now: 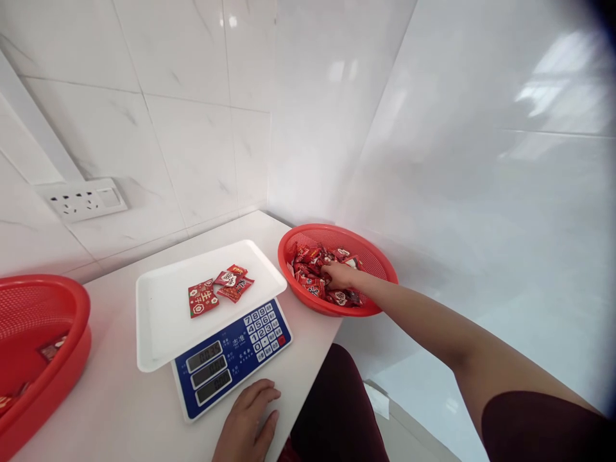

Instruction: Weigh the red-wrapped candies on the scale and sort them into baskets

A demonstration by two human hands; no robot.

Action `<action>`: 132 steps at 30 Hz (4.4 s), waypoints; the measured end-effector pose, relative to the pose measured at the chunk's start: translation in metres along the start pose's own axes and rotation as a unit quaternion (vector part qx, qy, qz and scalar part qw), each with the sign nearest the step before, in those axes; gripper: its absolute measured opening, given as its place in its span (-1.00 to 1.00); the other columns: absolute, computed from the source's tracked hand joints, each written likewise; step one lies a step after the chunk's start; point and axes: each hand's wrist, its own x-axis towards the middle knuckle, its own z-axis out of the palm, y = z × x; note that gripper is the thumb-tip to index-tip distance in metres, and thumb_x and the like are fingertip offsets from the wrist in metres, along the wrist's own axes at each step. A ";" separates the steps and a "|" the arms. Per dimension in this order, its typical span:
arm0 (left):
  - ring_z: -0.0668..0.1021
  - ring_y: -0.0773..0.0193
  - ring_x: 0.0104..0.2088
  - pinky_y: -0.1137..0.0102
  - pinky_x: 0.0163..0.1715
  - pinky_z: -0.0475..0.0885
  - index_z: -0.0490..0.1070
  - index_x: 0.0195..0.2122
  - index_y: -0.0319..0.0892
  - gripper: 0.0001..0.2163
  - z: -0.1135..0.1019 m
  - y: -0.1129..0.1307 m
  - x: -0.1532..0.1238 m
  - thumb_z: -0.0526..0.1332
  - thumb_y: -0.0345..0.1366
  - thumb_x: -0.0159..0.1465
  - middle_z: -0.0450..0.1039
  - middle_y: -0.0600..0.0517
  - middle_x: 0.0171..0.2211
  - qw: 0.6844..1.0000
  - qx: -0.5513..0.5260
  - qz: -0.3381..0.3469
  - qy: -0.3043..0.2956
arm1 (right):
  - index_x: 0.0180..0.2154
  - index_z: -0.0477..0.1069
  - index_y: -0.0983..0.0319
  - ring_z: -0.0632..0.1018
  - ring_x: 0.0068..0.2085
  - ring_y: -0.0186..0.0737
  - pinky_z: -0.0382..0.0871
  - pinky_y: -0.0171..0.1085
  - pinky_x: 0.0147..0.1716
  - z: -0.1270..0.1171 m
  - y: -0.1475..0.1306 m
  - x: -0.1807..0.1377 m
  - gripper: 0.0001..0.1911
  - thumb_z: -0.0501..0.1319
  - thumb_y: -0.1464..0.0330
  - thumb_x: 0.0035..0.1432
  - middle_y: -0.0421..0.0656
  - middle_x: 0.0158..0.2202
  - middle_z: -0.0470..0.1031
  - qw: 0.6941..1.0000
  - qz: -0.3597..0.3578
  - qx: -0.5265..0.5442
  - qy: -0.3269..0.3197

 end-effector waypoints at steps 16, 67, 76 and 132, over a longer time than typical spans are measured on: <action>0.49 0.21 -0.07 0.34 -0.10 0.46 0.44 -0.15 -0.04 -0.77 -0.013 0.006 0.005 0.08 -0.24 0.22 0.45 -0.05 -0.07 0.997 -0.008 0.007 -0.079 | -0.27 0.43 0.25 0.48 -0.34 -0.19 0.30 -0.31 -0.33 -0.079 -0.013 -0.004 -0.70 0.12 0.18 0.08 -0.17 -0.36 0.54 0.923 -0.021 0.291 0.249; 0.42 0.21 -0.03 0.27 0.01 0.31 0.41 -0.10 -0.12 -0.73 -0.029 0.030 0.005 0.12 -0.37 0.15 0.41 -0.04 -0.05 0.990 -0.040 -0.057 -0.121 | -0.53 0.33 0.11 0.44 -0.43 -0.13 0.21 -0.20 -0.44 -0.034 -0.042 -0.080 -0.75 0.20 0.07 -0.09 -0.16 -0.45 0.47 0.919 0.129 0.265 0.261; 0.42 0.21 -0.03 0.28 0.01 0.30 0.39 -0.09 -0.11 -0.73 -0.029 0.029 0.005 0.12 -0.36 0.17 0.40 -0.03 -0.04 0.990 -0.033 -0.053 -0.124 | -0.30 0.45 0.07 0.43 -0.46 -0.19 0.22 -0.21 -0.42 -0.005 -0.011 -0.074 -0.80 0.14 0.26 -0.02 -0.12 -0.37 0.51 0.926 0.140 0.235 0.260; 0.48 0.31 -0.35 0.41 -0.31 0.38 0.39 -0.13 -0.09 -0.74 -0.089 0.060 0.033 0.03 -0.14 0.27 0.47 0.03 -0.38 0.994 0.059 -0.090 0.004 | -0.38 0.41 0.25 0.45 -0.44 -0.29 0.34 -0.27 -0.38 0.118 -0.171 -0.115 -0.70 0.27 0.14 -0.02 -0.18 -0.47 0.46 0.655 -0.254 0.703 -0.111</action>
